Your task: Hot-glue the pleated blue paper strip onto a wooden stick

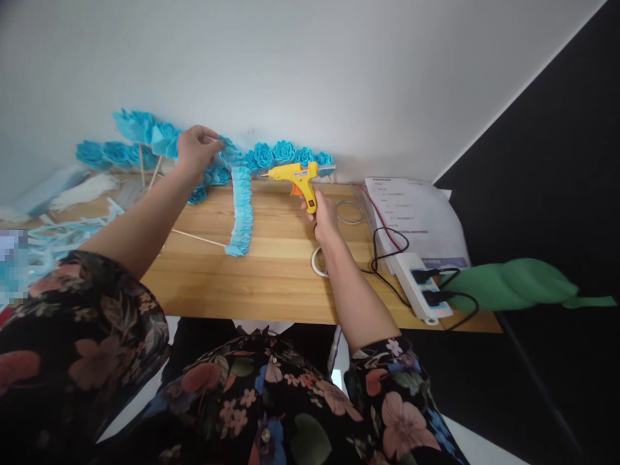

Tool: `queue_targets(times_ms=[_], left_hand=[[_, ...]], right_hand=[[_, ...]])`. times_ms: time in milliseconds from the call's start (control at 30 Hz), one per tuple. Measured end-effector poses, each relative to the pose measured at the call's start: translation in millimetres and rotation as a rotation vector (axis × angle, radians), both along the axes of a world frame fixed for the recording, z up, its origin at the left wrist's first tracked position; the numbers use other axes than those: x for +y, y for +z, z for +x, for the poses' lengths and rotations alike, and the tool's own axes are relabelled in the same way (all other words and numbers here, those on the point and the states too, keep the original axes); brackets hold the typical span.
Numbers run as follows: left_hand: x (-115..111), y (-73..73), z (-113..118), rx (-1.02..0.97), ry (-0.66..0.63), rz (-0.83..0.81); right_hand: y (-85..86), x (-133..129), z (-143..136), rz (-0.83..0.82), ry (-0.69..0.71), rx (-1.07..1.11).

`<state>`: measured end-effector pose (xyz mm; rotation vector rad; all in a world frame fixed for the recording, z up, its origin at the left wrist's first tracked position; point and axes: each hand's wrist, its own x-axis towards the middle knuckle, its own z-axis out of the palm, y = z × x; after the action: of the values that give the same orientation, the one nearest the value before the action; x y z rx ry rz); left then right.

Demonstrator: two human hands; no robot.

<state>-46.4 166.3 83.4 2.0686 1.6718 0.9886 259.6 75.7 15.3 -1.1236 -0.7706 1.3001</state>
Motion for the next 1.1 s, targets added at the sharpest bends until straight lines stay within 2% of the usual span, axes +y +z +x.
queue_targets(times_ms=[100, 167, 300, 500, 633, 867, 967, 1100], left_hand=[[-2.7, -1.2, 7.4, -0.33, 0.201, 0.038], [-5.2, 0.2, 10.9, -0.402, 0.198, 0.018], [-9.8, 8.7, 13.0, -0.365, 0.185, -0.042], [-7.1, 21.9, 17.4, -0.312, 0.286, 0.122], [-2.4, 26.0, 18.6, -0.313, 0.289, 0.158], [-14.5, 35.8, 32.0, -0.584, 0.259, -0.006], [-17.7, 37.9, 34.2, -0.579, 0.262, -0.036], [-11.4, 34.3, 31.2, -0.505, 0.248, 0.025]], right_hand=[[0.0, 0.2, 0.1, 0.004, 0.001, -0.004], [0.4, -0.1, -0.1, 0.01, 0.0, -0.005], [2.0, -1.4, -0.9, 0.007, 0.002, 0.001], [3.7, -2.4, -1.4, 0.001, -0.002, -0.001], [2.7, -1.9, -1.6, 0.005, 0.0, -0.013], [3.1, -2.0, -1.7, 0.015, -0.003, 0.002], [5.3, -3.1, -1.9, 0.009, -0.005, 0.005], [7.5, -4.5, -2.4, 0.009, 0.004, -0.001]])
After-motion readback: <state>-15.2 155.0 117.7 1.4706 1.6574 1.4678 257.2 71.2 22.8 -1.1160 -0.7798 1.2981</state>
